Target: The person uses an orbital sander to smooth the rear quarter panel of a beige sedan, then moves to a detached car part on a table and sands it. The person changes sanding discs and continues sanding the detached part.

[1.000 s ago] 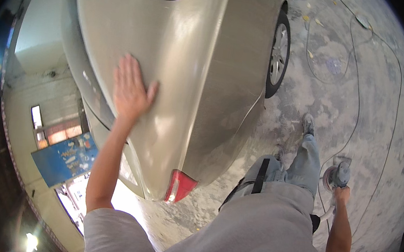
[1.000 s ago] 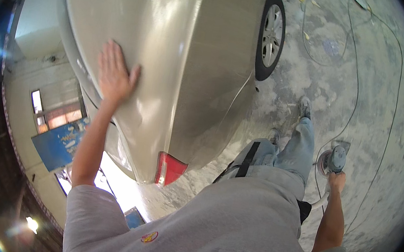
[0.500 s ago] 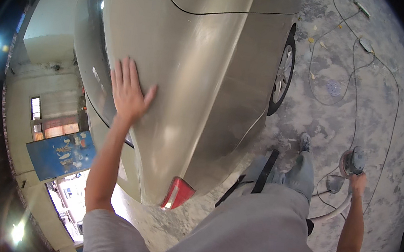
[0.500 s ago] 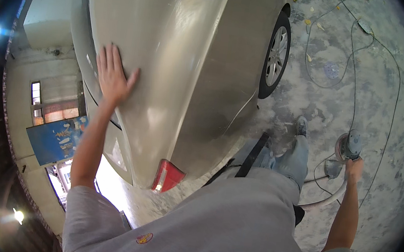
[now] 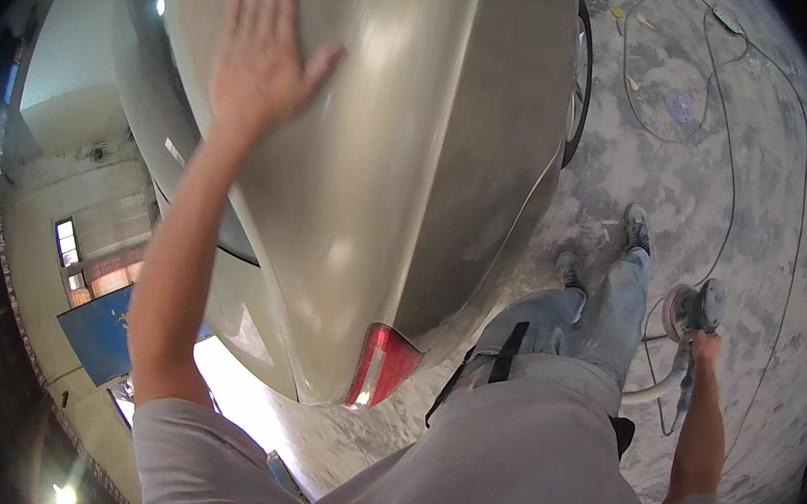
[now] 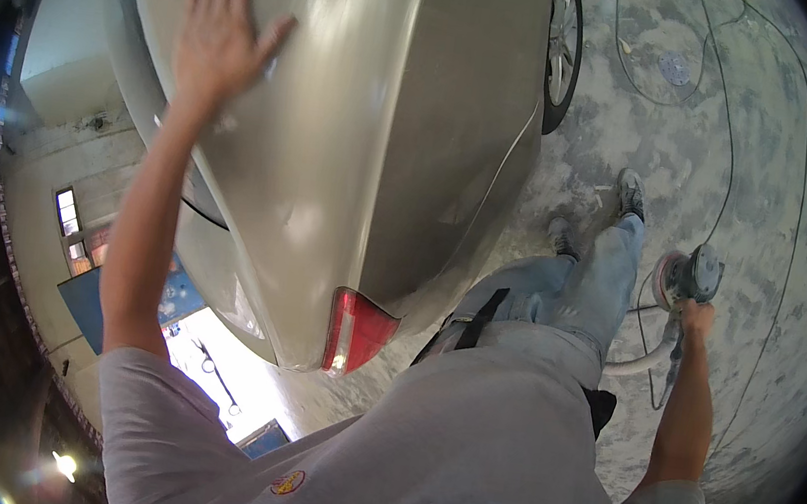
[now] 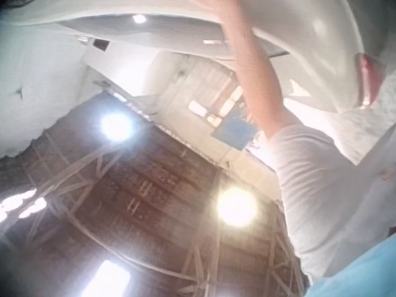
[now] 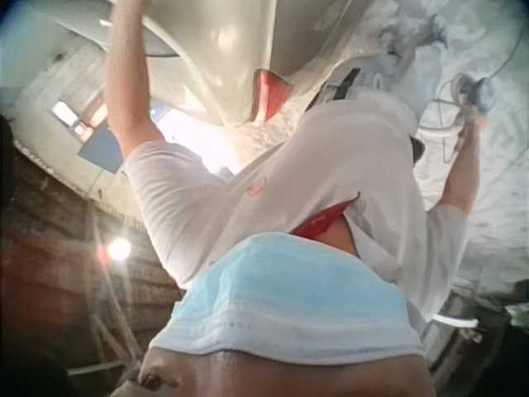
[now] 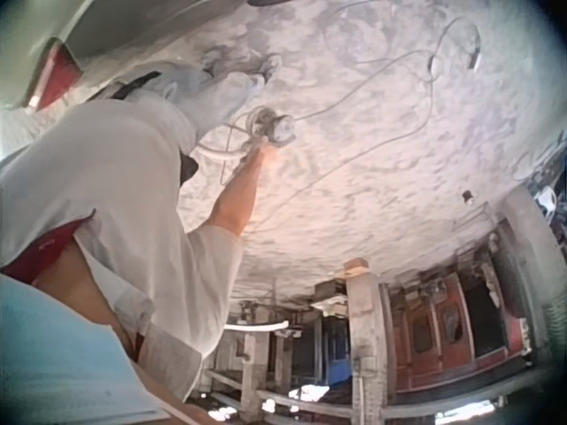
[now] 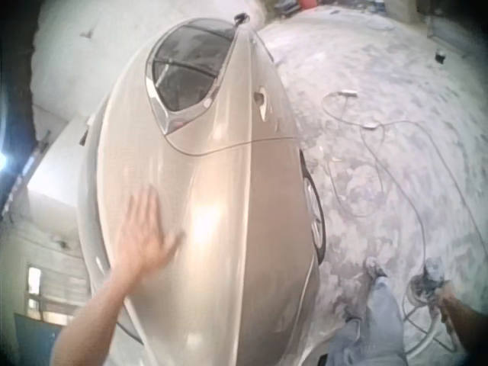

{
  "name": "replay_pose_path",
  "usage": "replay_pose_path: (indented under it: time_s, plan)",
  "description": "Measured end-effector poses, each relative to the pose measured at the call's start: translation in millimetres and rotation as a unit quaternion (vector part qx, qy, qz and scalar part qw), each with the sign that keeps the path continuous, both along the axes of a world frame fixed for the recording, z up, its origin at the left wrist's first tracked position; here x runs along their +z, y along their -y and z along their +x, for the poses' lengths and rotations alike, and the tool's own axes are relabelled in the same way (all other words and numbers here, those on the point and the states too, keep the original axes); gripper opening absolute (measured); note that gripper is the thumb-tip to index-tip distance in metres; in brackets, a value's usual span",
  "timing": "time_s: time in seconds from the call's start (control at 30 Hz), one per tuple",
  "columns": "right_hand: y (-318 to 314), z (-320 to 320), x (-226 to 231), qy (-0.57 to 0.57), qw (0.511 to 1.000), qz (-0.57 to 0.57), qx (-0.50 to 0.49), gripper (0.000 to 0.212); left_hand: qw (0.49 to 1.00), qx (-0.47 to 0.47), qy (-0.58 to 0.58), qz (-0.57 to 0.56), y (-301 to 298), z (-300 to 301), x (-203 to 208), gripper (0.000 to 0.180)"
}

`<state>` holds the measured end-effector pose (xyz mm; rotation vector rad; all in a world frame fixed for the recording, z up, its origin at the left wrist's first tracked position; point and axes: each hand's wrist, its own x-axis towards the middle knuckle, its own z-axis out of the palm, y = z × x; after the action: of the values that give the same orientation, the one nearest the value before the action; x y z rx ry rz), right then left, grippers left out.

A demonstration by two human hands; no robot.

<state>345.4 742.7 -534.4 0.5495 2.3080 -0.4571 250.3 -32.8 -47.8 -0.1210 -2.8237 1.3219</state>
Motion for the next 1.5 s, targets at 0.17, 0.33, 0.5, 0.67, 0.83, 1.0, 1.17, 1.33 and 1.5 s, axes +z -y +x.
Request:
replay_pose_path:
  time_s: [0.17,0.33,0.5,0.67,0.83,1.0,1.17,1.33,1.5]
  plan:
    - [-2.5,83.5,-14.9,0.031,0.995,0.012,-0.092,0.029,0.983,0.025,0.095,0.156,-52.0,161.4,-30.8,0.097]
    - [-3.4,152.6,-7.5,0.029,0.987,-0.008,-0.155,0.028,0.958,0.08,0.134,0.241,-88.0,316.7,-44.9,0.093]
    - [2.3,187.9,-0.5,0.028,0.991,0.031,-0.129,0.035,0.956,0.039,0.128,0.26,-69.7,332.5,-34.4,0.09]
    - [1.4,193.3,1.8,0.051,0.991,0.004,-0.122,0.041,0.973,0.057,0.056,0.216,-45.1,221.8,-14.4,0.092]
    - [-2.0,156.4,9.8,0.028,0.988,-0.028,-0.146,0.045,0.989,0.073,-0.005,0.128,-26.3,97.5,19.9,0.095]
    - [0.7,92.3,55.5,-0.036,0.994,-0.025,-0.104,0.04,0.991,0.087,-0.099,0.036,12.7,-34.3,57.3,0.097]
    - [-17.9,37.7,71.4,-0.046,0.973,-0.104,-0.2,0.03,0.969,0.14,-0.203,-0.011,32.6,-153.2,61.3,0.099]
    - [-70.7,9.5,24.9,0.001,0.975,-0.058,-0.215,0.016,0.99,0.129,-0.053,0.016,-14.2,-114.0,-7.4,0.098]
    - [-108.3,-14.5,14.9,-0.023,0.981,-0.04,-0.19,0.021,0.975,0.139,0.088,0.148,-78.0,6.0,-38.7,0.098]
